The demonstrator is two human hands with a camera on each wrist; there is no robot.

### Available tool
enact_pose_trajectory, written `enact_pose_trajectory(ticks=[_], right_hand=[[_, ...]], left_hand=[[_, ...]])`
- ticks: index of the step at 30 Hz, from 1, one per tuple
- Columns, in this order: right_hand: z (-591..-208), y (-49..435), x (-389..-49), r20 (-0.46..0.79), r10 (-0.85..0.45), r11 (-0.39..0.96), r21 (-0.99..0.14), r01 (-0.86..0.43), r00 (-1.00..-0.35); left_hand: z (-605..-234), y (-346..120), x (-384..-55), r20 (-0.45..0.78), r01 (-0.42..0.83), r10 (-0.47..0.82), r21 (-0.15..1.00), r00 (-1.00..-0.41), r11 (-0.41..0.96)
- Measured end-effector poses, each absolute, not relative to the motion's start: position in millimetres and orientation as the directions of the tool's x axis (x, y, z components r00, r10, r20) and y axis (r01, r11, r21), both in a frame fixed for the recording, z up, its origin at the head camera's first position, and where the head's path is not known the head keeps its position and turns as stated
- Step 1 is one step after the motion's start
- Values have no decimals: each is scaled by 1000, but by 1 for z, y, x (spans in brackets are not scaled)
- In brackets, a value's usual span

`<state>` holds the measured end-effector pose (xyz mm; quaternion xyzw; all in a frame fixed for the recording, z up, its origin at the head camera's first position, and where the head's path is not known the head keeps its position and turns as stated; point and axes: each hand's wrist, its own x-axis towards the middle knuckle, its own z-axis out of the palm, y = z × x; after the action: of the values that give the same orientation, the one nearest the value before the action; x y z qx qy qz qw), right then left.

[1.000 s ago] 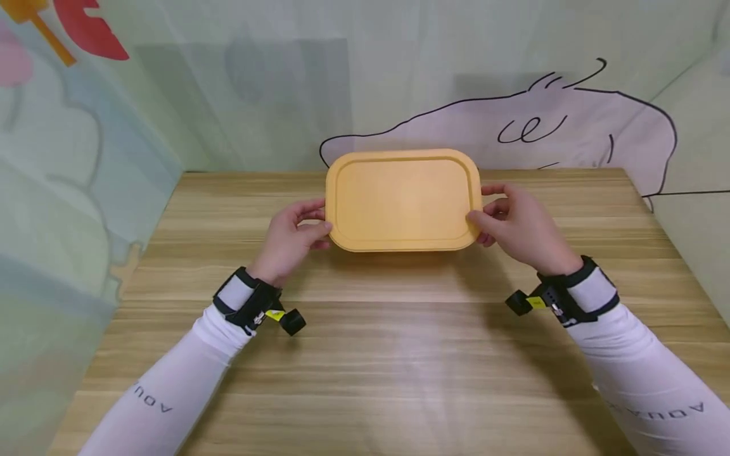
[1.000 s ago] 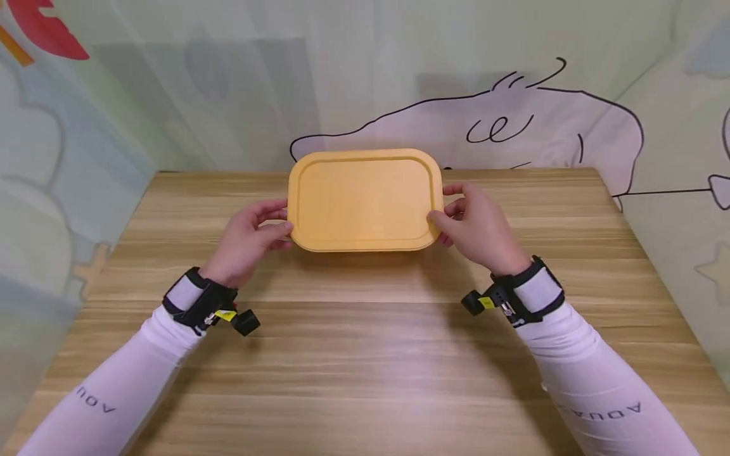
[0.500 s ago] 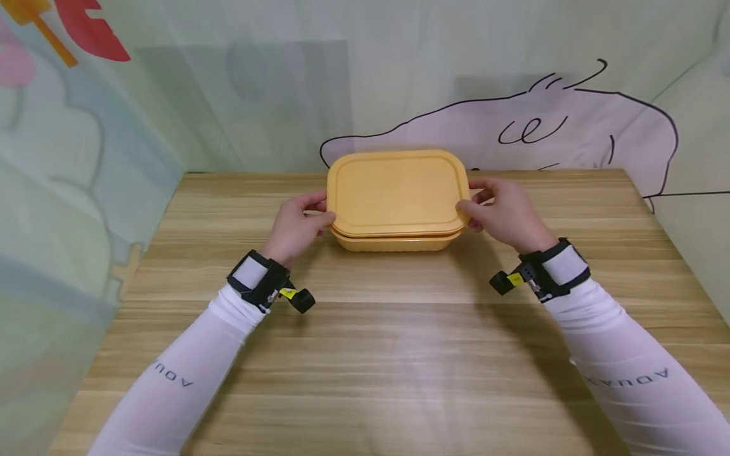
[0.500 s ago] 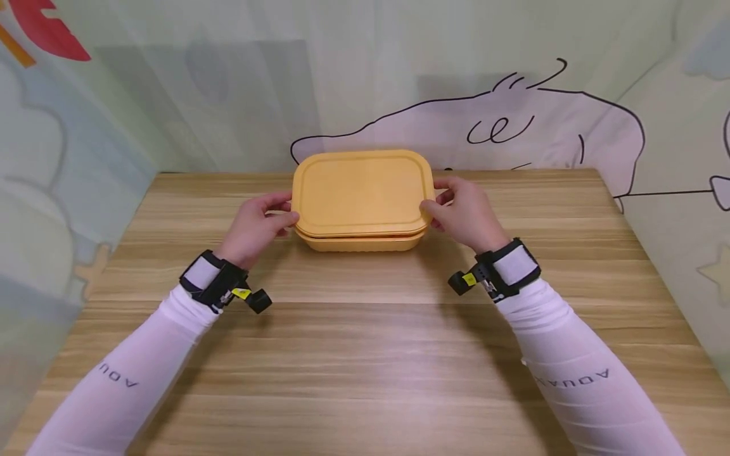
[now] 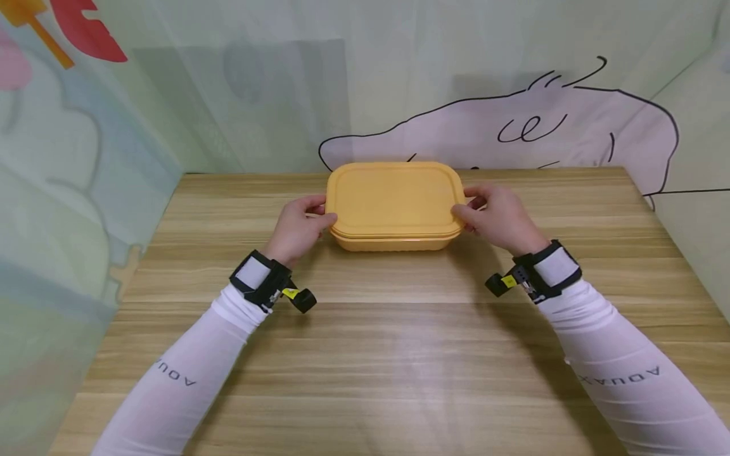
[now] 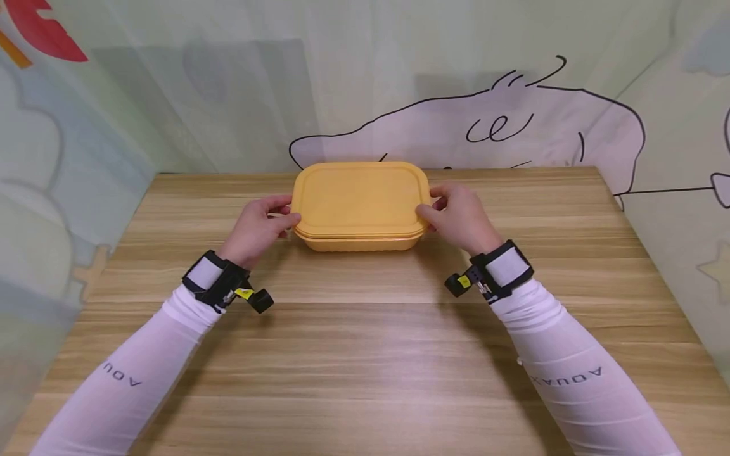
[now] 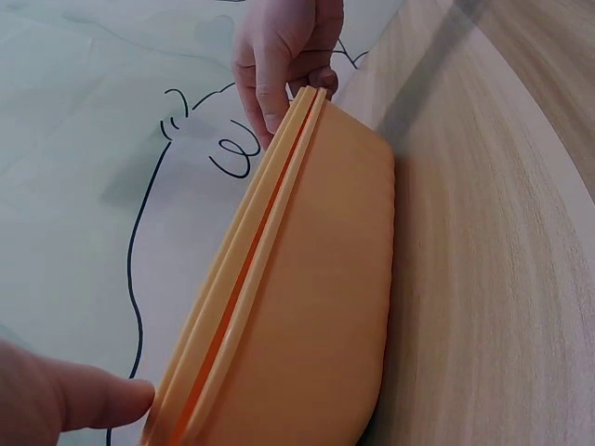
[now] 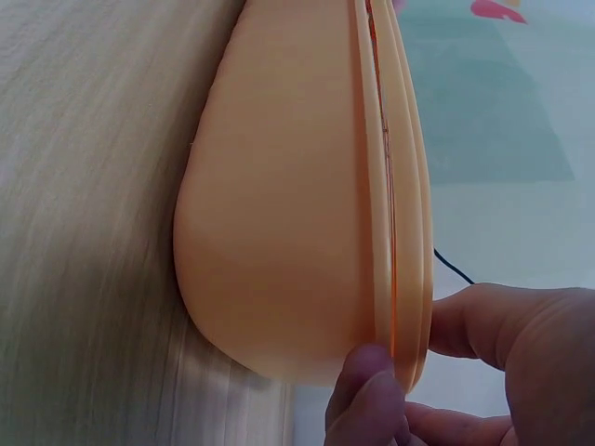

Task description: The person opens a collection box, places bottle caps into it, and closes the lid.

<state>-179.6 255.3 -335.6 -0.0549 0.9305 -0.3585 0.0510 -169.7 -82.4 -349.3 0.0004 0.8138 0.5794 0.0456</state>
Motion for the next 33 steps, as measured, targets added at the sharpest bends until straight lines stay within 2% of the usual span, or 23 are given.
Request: enact_pose_trajectory(ticks=[33], right_hand=[[-339,254,-174,-79,-133,760,-648,-51,-988]], left_hand=[[-356,-84,-166,-129,-107,62,957,-990,270]])
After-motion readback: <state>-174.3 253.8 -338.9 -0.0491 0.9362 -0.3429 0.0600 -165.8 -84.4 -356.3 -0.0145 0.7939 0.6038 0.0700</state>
